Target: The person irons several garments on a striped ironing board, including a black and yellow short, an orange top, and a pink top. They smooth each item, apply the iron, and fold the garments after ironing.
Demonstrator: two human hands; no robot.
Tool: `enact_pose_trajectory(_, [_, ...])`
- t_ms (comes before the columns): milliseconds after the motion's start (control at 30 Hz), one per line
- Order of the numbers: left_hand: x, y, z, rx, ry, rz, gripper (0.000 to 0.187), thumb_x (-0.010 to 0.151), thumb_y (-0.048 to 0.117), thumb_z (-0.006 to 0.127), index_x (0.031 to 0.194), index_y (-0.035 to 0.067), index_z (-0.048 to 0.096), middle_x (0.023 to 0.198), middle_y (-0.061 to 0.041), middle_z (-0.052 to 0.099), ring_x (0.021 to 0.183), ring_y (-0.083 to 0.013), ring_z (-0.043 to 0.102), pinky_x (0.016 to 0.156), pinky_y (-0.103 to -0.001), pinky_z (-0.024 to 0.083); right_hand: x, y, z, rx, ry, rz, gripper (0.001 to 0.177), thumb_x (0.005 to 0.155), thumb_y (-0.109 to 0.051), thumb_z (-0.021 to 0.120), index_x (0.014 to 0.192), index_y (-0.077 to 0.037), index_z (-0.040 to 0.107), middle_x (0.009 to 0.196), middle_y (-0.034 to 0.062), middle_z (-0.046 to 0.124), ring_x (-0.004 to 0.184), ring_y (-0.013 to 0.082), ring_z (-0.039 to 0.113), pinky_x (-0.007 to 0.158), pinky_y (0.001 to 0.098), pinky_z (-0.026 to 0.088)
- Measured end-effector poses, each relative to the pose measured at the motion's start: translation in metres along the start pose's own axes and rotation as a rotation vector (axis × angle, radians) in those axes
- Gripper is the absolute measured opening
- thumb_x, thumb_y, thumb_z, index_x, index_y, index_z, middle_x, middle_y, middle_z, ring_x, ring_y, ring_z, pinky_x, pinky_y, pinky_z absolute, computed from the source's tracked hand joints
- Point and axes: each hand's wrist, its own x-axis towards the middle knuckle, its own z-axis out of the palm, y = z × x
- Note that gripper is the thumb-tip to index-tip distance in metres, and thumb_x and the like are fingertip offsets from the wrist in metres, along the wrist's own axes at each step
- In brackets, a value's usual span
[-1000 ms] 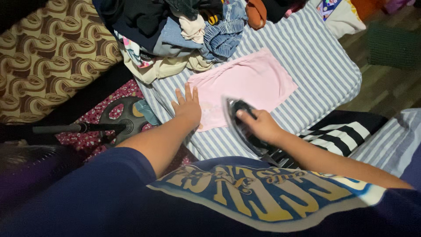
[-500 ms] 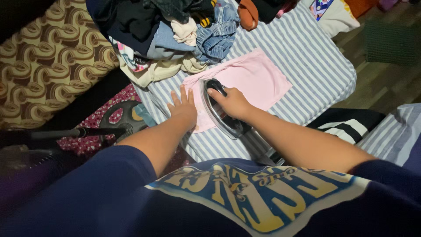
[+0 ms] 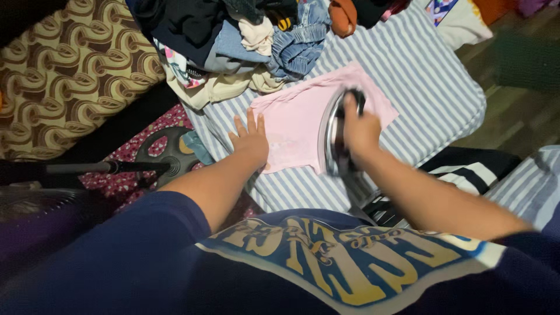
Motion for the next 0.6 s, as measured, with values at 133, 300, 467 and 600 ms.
enact_pose_trajectory(133, [-0.001,-0.001,0.0,0.006,0.018,0.006,0.154,0.06,0.035,0.101,0.164,0.008,-0.009,0.169,-0.022,-0.021,0.154,-0.0532,-0.004,0.116,-0.068,0.024,0.035,-0.03,0.005,0.266,-0.066,0.079,0.064,0.096,-0.061,0.06,0.067,-0.004,0.061,0.052,0.0083,0.055,0.038,0.0213,0.053,0.038,0.0395,0.041])
enact_pose_trajectory(300, [-0.001,0.0,-0.003,0.003,0.0,0.01,0.154,0.06,0.036,0.1,0.164,0.009,-0.01,0.169,-0.021,-0.021,0.154,-0.0532,-0.005,0.117,-0.068,0.022,0.0,-0.015,-0.017,0.221,-0.258,0.055,0.066,0.098,-0.06,0.057,0.058,-0.007,0.056,0.046,0.0064,0.049,0.034,0.0193,0.045,0.034,0.0386,0.034])
enact_pose_trajectory(467, [0.001,-0.001,-0.005,0.023,-0.054,-0.004,0.153,0.062,0.038,0.1,0.164,0.009,-0.011,0.168,-0.021,-0.023,0.154,-0.053,-0.007,0.118,-0.067,0.02,-0.061,0.011,-0.034,0.103,-0.176,0.072,0.059,0.095,-0.056,0.062,0.068,-0.004,0.063,0.051,0.0059,0.053,0.038,0.017,0.049,0.038,0.0366,0.04])
enact_pose_trajectory(600, [0.0,-0.001,0.0,0.008,0.005,0.007,0.152,0.062,0.038,0.1,0.163,0.008,-0.009,0.169,-0.023,-0.021,0.154,-0.0536,-0.005,0.118,-0.068,0.02,-0.05,0.002,-0.026,0.066,-0.09,0.019,0.061,0.097,-0.055,0.062,0.071,0.0,0.066,0.053,0.0075,0.056,0.04,0.0177,0.053,0.039,0.0368,0.041])
